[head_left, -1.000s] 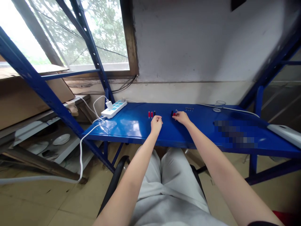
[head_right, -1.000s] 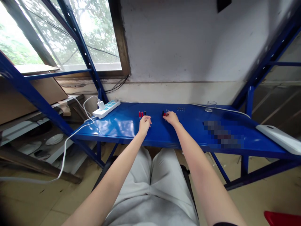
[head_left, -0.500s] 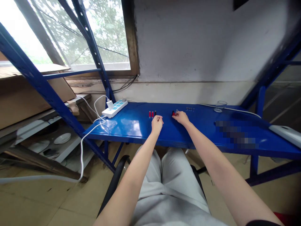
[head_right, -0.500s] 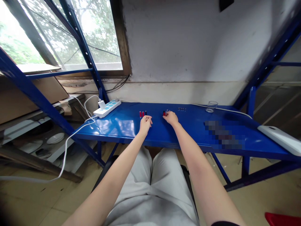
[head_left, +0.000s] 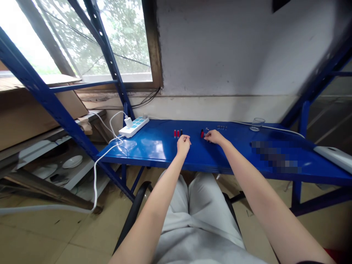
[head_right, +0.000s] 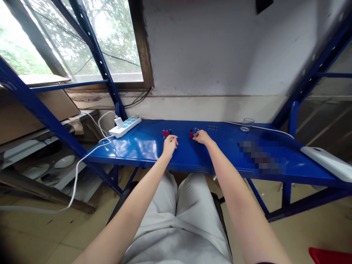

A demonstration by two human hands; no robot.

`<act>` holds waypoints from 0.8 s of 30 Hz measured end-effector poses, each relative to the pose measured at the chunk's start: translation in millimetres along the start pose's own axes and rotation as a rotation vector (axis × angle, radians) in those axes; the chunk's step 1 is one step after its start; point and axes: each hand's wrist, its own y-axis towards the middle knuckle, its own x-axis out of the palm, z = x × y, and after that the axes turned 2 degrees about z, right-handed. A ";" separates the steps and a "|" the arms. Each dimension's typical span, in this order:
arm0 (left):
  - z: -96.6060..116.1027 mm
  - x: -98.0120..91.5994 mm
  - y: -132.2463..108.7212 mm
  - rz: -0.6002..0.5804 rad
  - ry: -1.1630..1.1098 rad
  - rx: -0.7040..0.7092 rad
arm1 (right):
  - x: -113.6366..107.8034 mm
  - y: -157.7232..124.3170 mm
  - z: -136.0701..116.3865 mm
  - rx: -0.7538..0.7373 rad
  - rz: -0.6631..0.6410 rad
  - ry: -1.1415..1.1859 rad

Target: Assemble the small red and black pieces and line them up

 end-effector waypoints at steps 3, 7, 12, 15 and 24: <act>1.5 -0.1 -0.7 -0.004 -0.015 -0.013 | -5.9 -0.5 5.0 0.060 -0.035 0.039; 1.2 -0.4 -0.8 -0.004 -0.022 -0.016 | -3.8 -2.6 11.4 0.035 0.051 -0.014; -0.6 -0.5 0.2 -0.005 -0.019 -0.019 | 5.6 -11.0 9.4 0.024 0.201 -0.110; 1.5 -0.8 -0.1 0.003 -0.046 -0.031 | 9.2 -12.9 7.7 0.016 0.235 -0.144; 8.2 -4.1 -0.5 0.188 -0.176 -0.032 | 11.6 -8.5 8.9 0.007 0.241 -0.208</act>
